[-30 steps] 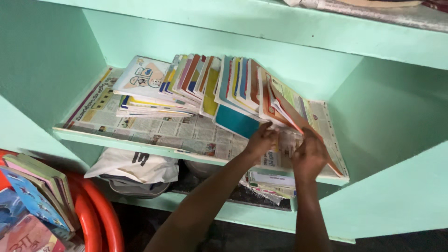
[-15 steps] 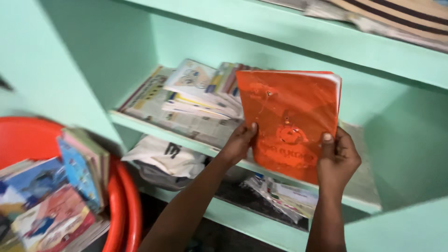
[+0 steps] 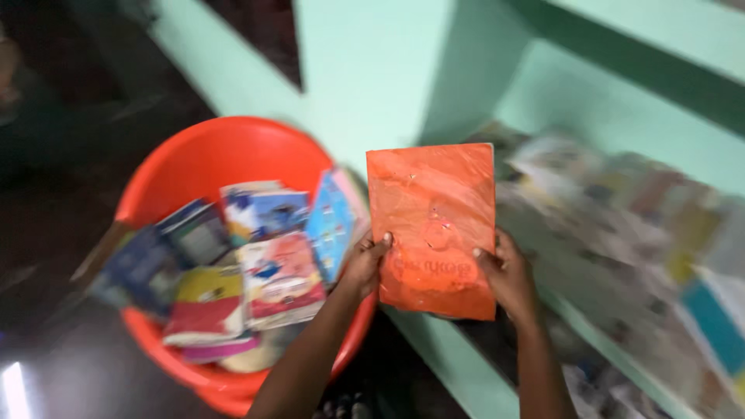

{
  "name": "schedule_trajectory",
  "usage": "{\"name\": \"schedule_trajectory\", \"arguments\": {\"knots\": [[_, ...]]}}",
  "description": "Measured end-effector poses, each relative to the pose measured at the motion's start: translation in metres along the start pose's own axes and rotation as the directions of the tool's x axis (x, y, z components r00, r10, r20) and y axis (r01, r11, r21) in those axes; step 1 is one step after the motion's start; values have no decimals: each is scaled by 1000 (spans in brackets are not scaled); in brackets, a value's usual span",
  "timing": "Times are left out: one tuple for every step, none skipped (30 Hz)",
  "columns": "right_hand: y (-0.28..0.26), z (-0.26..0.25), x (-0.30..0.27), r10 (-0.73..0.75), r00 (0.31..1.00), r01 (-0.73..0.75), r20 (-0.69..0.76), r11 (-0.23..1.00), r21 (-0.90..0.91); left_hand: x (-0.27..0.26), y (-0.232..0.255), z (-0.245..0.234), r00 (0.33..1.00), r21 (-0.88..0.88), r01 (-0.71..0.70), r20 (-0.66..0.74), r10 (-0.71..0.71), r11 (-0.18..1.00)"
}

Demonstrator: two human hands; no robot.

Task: The person repeatedly picks up books from a light green shelf and places them into a red plastic basin on the floor. The person handles the books one by one, moving them from the shelf to the basin.

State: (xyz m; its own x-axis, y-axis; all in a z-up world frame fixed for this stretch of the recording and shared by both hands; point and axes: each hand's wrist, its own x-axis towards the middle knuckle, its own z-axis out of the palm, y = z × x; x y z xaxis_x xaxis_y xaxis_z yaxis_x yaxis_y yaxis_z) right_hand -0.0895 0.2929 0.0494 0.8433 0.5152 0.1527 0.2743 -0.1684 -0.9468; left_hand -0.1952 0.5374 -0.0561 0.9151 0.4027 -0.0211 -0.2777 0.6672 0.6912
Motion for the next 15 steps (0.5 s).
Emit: {"name": "schedule_trajectory", "arguments": {"knots": [[7, 31, 6, 92, 993, -91, 80, 996, -7, -8, 15, -31, 997, 15, -31, -64, 32, 999], [15, 62, 11, 181, 971, -179, 159, 983, -25, -13, 27, -61, 990, 33, -61, -127, 65, 998], [26, 92, 14, 196, 947, -206, 253, 978, 14, -18, 38, -94, 978, 50, -85, -188, 93, 995], [39, 123, 17, 206, 916, -237, 345, 970, 49, -23, 50, -130, 967, 25, -106, -231, 108, 994], [52, 148, 20, 214, 879, -270, 426, 960, 74, -28, 60, -162, 957, -7, -125, -265, 119, 992], [67, 178, 24, 248, 861, -318, 444, 944, 89, -37, 68, -193, 945, -39, -147, -299, 129, 988], [84, 209, 31, 281, 842, -363, 460, 926, 98, -48, 75, -220, 948, -67, -156, -292, 130, 986], [104, 239, 38, 315, 822, -408, 475, 907, 105, -59, 84, -245, 950, -94, -165, -284, 133, 982], [123, 268, 45, 344, 812, -436, 471, 895, 99, -68, 94, -267, 953, -119, -174, -272, 136, 978], [143, 298, 50, 373, 802, -463, 466, 882, 92, -80, 101, -285, 930, -38, -64, -365, 46, 997], [164, 325, 54, 403, 792, -491, 457, 867, 86, -93, 104, -301, 886, 30, 59, -461, -39, 998], [184, 352, 56, 402, 794, -488, 457, 869, 84, -105, 106, -318, 822, 80, 188, -558, -112, 979], [202, 376, 55, 402, 796, -486, 453, 870, 83, -115, 107, -337, 815, 162, 287, -560, -151, 944], [216, 396, 53, 401, 798, -484, 450, 871, 81, -125, 104, -357, 803, 241, 381, -565, -190, 893], [226, 415, 53, 407, 792, -488, 455, 870, 72, -130, 99, -376, 771, 207, 426, -593, -234, 880]]}}
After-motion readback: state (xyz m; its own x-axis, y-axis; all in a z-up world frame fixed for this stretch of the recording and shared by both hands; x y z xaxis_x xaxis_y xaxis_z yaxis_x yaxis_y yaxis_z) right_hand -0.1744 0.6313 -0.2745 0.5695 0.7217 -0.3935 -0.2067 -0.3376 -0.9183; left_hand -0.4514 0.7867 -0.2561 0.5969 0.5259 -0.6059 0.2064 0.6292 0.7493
